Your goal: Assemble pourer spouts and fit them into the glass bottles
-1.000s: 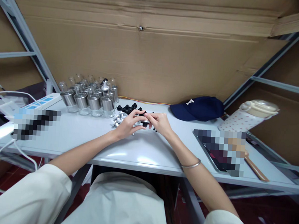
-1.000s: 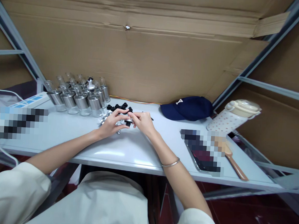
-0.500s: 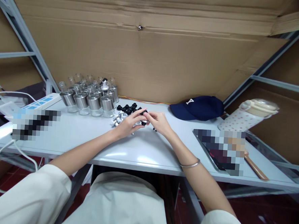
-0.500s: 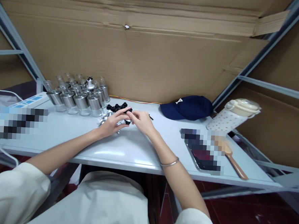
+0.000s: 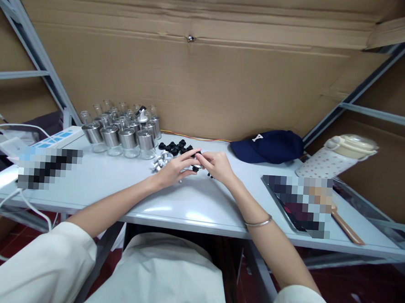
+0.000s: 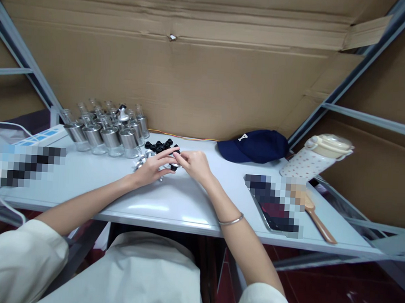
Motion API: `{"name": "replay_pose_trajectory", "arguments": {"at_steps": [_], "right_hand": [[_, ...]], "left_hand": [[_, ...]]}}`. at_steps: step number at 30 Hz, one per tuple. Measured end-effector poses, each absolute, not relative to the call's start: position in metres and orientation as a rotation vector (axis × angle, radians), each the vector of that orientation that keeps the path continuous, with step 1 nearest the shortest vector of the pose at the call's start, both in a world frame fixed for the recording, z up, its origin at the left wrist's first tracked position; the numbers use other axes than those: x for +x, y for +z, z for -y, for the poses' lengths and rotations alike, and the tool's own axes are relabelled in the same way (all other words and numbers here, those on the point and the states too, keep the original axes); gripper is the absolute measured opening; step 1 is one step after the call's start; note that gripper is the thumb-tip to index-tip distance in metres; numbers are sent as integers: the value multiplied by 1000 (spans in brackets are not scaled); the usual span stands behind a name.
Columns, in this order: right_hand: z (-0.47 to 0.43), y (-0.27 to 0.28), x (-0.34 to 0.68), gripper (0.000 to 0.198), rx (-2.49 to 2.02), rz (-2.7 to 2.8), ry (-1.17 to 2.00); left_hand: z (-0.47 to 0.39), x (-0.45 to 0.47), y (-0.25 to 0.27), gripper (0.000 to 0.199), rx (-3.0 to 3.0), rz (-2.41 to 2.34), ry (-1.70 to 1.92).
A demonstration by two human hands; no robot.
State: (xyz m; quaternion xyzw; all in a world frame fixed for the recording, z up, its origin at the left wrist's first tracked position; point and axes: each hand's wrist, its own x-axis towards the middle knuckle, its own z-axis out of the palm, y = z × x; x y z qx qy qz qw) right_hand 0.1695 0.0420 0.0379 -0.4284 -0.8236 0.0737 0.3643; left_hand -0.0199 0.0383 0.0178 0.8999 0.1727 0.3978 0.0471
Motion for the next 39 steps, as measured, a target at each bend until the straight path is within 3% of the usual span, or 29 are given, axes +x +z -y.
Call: {"name": "replay_pose_trajectory", "arguments": {"at_steps": [6, 13, 18, 24, 39], "right_hand": [[-41, 40, 169, 55, -1087, 2059, 312], [-47, 35, 163, 59, -907, 1713, 874], [-46, 36, 162, 39, -861, 1685, 839], [-42, 39, 162, 33, -801, 1722, 873], [-43, 40, 161, 37, -863, 1618, 1003]], "left_hand": [[-36, -18, 18, 24, 2736, -546, 1275], [-40, -17, 16, 37, 2471, -702, 1588], [-45, -20, 19, 26, 2466, -743, 1579], [-45, -19, 20, 33, 2411, -761, 1538], [-39, -17, 22, 37, 2079, -868, 1346]]}}
